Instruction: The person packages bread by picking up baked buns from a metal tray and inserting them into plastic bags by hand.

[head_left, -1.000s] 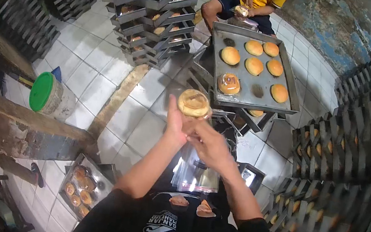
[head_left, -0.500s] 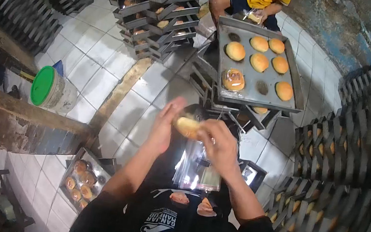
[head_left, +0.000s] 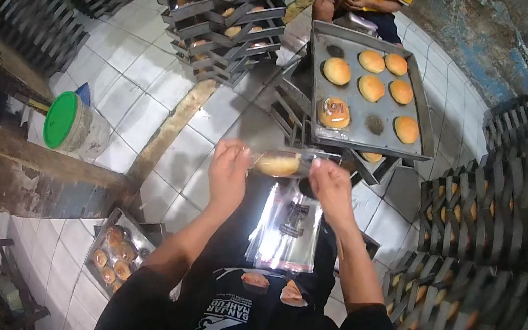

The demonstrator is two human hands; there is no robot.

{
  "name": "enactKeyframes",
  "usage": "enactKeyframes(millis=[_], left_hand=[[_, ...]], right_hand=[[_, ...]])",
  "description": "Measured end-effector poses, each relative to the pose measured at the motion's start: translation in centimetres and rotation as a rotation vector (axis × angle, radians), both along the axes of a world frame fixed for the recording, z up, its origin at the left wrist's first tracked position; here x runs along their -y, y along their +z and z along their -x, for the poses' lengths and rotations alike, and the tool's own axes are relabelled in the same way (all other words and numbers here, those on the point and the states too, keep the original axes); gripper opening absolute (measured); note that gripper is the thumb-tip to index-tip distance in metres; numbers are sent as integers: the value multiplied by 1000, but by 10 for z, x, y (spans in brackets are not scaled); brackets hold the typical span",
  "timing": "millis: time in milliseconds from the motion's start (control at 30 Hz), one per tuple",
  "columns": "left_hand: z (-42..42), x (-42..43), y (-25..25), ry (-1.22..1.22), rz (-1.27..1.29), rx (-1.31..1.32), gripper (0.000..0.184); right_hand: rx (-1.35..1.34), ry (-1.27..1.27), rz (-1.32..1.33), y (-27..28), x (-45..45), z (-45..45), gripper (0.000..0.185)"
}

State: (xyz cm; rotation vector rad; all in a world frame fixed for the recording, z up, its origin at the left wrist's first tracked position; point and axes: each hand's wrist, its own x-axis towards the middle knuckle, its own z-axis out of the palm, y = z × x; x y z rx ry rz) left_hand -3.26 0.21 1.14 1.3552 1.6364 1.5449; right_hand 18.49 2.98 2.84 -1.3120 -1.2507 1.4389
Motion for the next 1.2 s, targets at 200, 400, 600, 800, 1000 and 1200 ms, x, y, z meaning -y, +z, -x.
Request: enactKeyframes(millis=[200, 400, 600, 800, 1000, 1200], left_hand=[[14, 13, -71, -329, 371, 744, 17], [-47, -28, -8, -451, 139, 592, 55], [-36, 58, -30, -621, -10, -953, 46], [-22, 76, -29, -820, -148, -732, 28], [-17, 61, 7, -998, 737, -184, 30], [-21, 83, -8, -816, 230, -844, 33]], right_hand=[[-143, 26, 370, -56, 47, -7, 31], [532, -259, -580, 15, 1, -54, 21], [1114, 61, -413, 11, 47, -71, 45], [912, 241, -548, 7, 105, -59, 44], [647, 325, -489, 45, 89, -78, 16], [564, 233, -104, 12, 49, -84, 18]])
